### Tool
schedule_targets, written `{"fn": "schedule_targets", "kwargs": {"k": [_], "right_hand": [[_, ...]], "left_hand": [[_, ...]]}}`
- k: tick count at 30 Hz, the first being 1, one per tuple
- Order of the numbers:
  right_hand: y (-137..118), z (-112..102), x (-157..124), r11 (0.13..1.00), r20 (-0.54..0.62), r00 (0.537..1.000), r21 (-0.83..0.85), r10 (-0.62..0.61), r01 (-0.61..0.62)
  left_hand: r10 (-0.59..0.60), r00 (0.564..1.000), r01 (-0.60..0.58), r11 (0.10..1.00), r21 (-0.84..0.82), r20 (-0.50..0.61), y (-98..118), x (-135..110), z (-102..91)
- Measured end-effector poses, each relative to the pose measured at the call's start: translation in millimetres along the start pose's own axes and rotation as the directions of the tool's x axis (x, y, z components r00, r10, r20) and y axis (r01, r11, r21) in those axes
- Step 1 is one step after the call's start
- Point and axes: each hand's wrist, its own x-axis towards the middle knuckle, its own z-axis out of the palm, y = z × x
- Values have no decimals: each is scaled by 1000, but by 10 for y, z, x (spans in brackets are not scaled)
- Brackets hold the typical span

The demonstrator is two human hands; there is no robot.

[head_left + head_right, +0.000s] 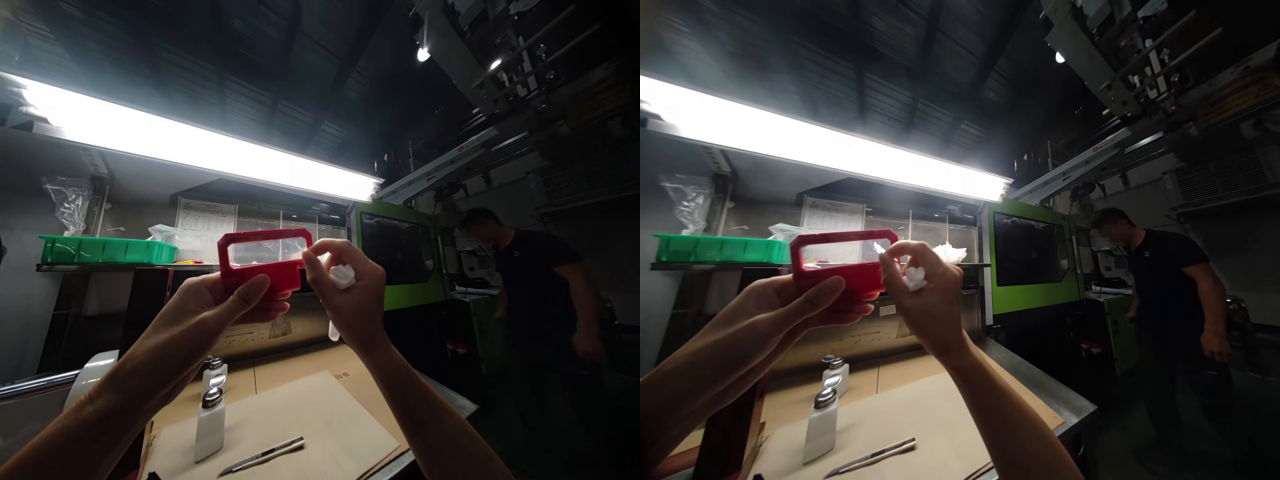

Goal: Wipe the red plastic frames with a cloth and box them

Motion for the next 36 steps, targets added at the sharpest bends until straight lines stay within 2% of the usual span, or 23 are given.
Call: {"fn": "schedule_targets", "kwargs": {"k": [3,5,12,16,21,24,28,30,32,34,35,36], "right_hand": [[2,53,-80,946,60,962,-174,-267,273],[22,89,-124,904,119,926,-204,-357,375],[49,170,-196,852,262,886,-270,-383,448],[29,193,-172,805,276,857,-307,-435,507],[-3,213,-163,803,229,851,-286,-473,524],[-52,208,-124,857,138,892,-246,-431,453],[-81,150,56,967,-90,978,-191,-190,171],[-69,99,139,992,-155,987,-122,-50,31],[-61,38,159,996,-187,982,-85,12,-28],[-61,-18,105,989,-173,981,-129,-88,66],[-60,-38,60,969,-108,974,-173,-197,177],[-54,-51,9,927,-5,949,-215,-316,308]], "left_hand": [[31,1000,-31,999,-44,1,31,-15,56],[56,998,-55,996,-64,7,49,-15,93],[120,992,-113,978,-173,34,-26,27,105],[163,986,-159,973,-168,14,-10,16,92],[200,979,-201,966,-163,-21,78,-23,103],[164,986,-165,973,-162,-19,81,-29,89],[94,994,-101,987,-128,-61,53,-50,74],[94,992,-102,990,-93,-89,42,-73,77],[110,989,-119,989,-83,-97,30,-91,78],[95,991,-104,990,-92,-93,14,-91,70],[79,994,-86,991,-100,-79,4,-83,63],[63,996,-69,991,-111,-60,-6,-71,54]]}}
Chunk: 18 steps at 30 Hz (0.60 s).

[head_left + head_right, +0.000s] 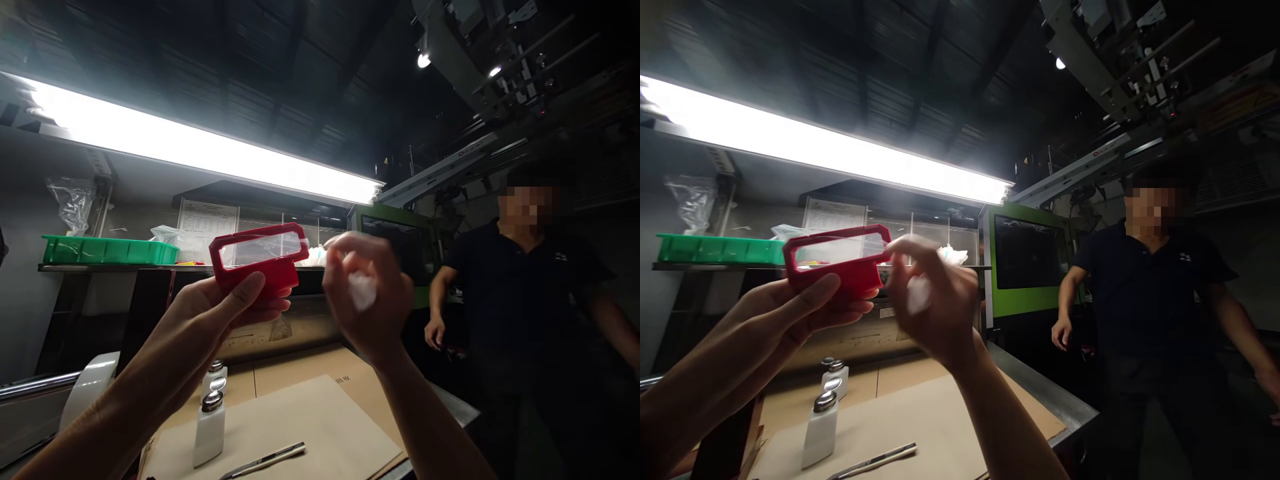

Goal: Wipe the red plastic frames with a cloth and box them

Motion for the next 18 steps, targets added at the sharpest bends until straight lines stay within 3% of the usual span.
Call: {"fn": "schedule_targets", "kwargs": {"k": [2,4,9,14,18], "right_hand": [[4,-1,-92,967,194,954,-60,-231,246],[46,28,-148,932,324,903,-132,-282,338],[204,90,-166,930,303,942,-285,-141,231],[228,109,-253,901,365,927,-367,-90,232],[119,85,-338,933,334,942,-350,38,86]], "left_hand": [[-5,998,6,1000,-16,57,-20,27,-18],[-1,996,4,1000,-29,91,-39,43,-32],[-41,996,44,998,-35,75,-99,24,-70],[-45,998,45,999,14,36,-174,4,-117],[-44,999,45,997,56,-12,-182,-48,-157]]}}
